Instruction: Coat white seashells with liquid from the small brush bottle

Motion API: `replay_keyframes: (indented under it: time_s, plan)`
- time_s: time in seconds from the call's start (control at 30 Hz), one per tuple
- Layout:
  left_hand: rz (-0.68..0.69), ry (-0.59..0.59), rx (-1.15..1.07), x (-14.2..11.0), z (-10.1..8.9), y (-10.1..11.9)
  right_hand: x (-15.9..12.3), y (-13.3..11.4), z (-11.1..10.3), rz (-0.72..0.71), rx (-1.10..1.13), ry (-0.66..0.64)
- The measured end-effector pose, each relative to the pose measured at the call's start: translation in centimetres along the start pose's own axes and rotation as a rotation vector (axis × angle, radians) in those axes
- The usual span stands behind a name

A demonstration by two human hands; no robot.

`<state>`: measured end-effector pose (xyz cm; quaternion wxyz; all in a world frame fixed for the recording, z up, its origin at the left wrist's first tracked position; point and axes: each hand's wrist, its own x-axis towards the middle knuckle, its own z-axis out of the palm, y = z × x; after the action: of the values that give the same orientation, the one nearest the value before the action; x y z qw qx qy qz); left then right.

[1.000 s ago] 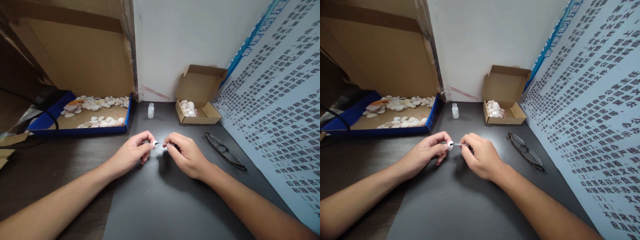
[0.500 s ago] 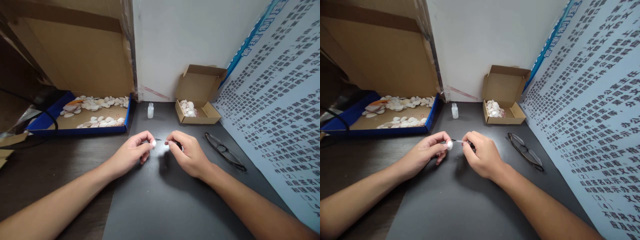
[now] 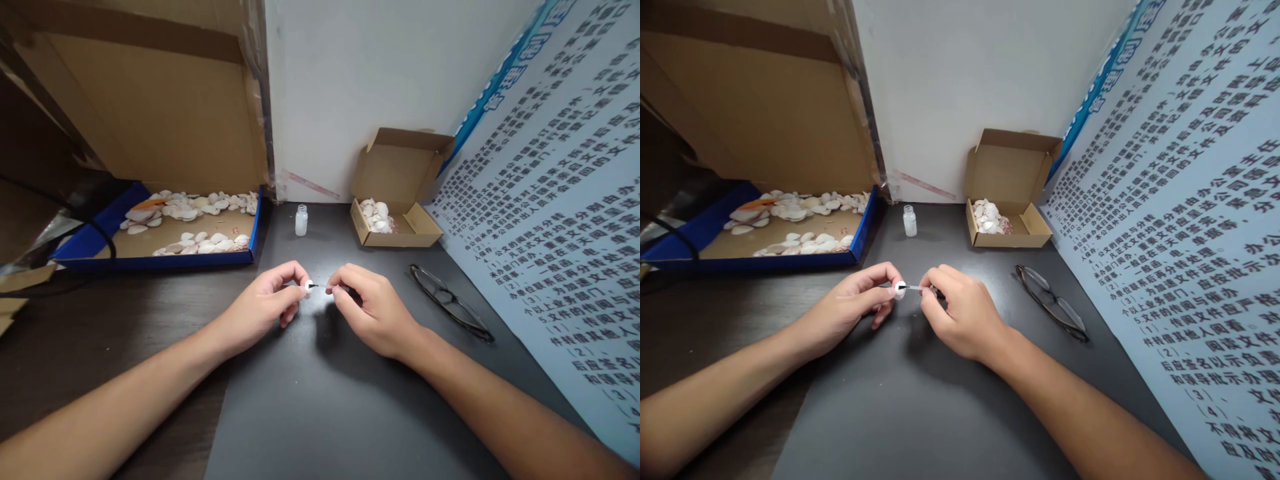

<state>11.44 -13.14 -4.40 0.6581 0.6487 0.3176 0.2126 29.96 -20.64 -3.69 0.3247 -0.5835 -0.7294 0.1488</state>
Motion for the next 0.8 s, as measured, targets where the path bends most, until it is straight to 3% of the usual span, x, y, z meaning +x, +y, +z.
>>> replay_keyframes:
  time_s: [0.53, 0.7, 0.8]
  plan:
    - [0.004, 0.005, -0.011, 0.00, 0.06, 0.01, 0.02, 0.01, 0.02, -0.016, 0.011, 0.010]
    - [-0.003, 0.010, -0.027, 0.00, 0.09, 0.03, 0.11, 0.18, 0.08, 0.080, -0.066, -0.016]
    - [-0.016, 0.002, -0.036, -0.01, 0.07, -0.02, 0.08, 0.11, -0.01, 0.038, -0.016, 0.005]
